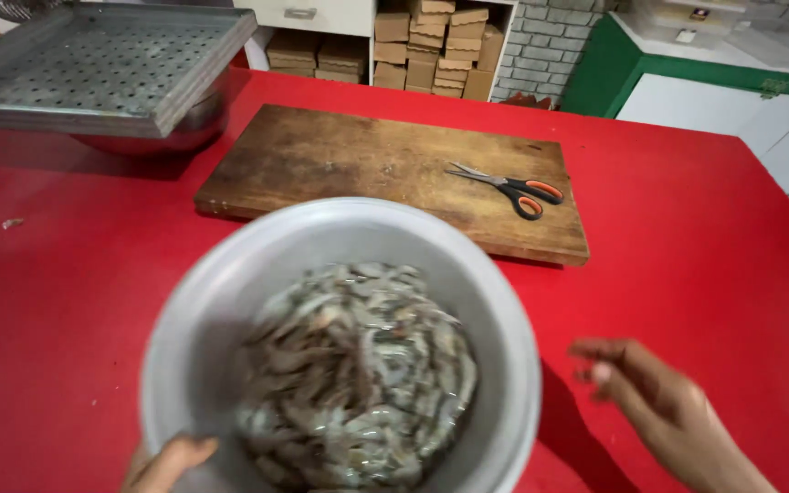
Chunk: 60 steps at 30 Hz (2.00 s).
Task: Peeling and cleaning raw shrimp by hand on a red preparation table
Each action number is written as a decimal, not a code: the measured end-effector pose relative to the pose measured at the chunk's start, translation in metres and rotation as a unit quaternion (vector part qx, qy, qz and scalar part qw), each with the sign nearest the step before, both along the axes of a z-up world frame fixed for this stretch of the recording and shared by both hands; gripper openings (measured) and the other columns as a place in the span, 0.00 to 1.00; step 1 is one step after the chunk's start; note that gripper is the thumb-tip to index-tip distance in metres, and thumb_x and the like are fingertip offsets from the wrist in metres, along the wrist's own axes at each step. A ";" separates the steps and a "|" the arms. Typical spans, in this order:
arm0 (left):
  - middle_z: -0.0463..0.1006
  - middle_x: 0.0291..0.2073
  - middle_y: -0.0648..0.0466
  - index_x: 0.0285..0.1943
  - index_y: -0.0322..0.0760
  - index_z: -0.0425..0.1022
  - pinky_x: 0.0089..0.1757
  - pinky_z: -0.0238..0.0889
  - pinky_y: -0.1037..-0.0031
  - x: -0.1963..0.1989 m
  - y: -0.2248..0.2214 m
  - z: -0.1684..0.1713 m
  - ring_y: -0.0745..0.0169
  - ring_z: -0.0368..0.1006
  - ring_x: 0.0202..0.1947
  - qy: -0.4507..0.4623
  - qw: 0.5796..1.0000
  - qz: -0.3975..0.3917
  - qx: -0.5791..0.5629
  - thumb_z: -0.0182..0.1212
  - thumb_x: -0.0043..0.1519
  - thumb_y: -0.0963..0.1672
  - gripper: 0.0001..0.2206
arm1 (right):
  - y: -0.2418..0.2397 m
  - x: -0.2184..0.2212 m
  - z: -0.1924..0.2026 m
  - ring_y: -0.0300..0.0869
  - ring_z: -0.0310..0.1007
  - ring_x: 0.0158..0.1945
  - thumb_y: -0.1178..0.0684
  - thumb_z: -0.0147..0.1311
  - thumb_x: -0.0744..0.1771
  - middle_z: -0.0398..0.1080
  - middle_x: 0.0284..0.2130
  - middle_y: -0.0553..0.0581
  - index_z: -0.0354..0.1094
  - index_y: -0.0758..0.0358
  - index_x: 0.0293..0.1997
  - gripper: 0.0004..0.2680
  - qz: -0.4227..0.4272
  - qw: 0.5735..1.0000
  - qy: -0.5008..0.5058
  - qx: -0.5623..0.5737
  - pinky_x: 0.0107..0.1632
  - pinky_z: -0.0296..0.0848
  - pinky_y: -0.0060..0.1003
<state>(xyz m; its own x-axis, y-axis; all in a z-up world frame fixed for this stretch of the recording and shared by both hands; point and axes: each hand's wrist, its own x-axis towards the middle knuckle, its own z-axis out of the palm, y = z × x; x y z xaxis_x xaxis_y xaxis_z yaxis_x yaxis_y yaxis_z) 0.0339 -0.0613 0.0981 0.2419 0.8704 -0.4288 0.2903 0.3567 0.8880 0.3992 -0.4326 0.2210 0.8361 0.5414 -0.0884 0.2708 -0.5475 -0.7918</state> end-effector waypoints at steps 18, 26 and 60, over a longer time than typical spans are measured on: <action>0.78 0.53 0.44 0.60 0.36 0.73 0.55 0.60 0.56 0.192 -0.010 0.131 0.41 0.72 0.54 -0.011 0.723 -0.221 0.655 0.58 0.55 0.45 0.22 | 0.147 0.095 -0.035 0.52 0.68 0.46 0.57 0.42 0.66 0.71 0.43 0.52 0.69 0.36 0.60 0.18 0.388 0.747 -0.492 -0.222 0.44 0.69 0.49; 0.77 0.47 0.41 0.50 0.46 0.79 0.49 0.55 0.48 0.222 -0.079 0.145 0.35 0.68 0.51 0.163 0.653 -0.459 0.580 0.51 0.64 0.53 0.16 | 0.157 0.091 -0.020 0.49 0.65 0.47 0.42 0.51 0.64 0.66 0.42 0.47 0.67 0.25 0.52 0.12 0.417 0.682 -0.496 -0.339 0.41 0.67 0.52; 0.79 0.45 0.50 0.44 0.42 0.69 0.63 0.39 0.42 0.242 -0.044 0.133 0.48 0.70 0.53 0.036 0.688 -0.509 0.516 0.43 0.65 0.46 0.09 | 0.163 0.014 0.031 0.31 0.58 0.27 0.55 0.57 0.66 0.66 0.21 0.45 0.70 0.56 0.28 0.06 0.206 0.961 -0.011 0.182 0.34 0.58 0.28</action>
<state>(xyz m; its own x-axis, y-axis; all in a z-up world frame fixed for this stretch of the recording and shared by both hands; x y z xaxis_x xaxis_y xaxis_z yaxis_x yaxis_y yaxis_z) 0.2762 -0.1057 0.2308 0.9617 0.1156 0.2483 -0.0203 -0.8740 0.4855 0.4130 -0.2696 0.2516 0.5428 0.8192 0.1853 0.4247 -0.0774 -0.9020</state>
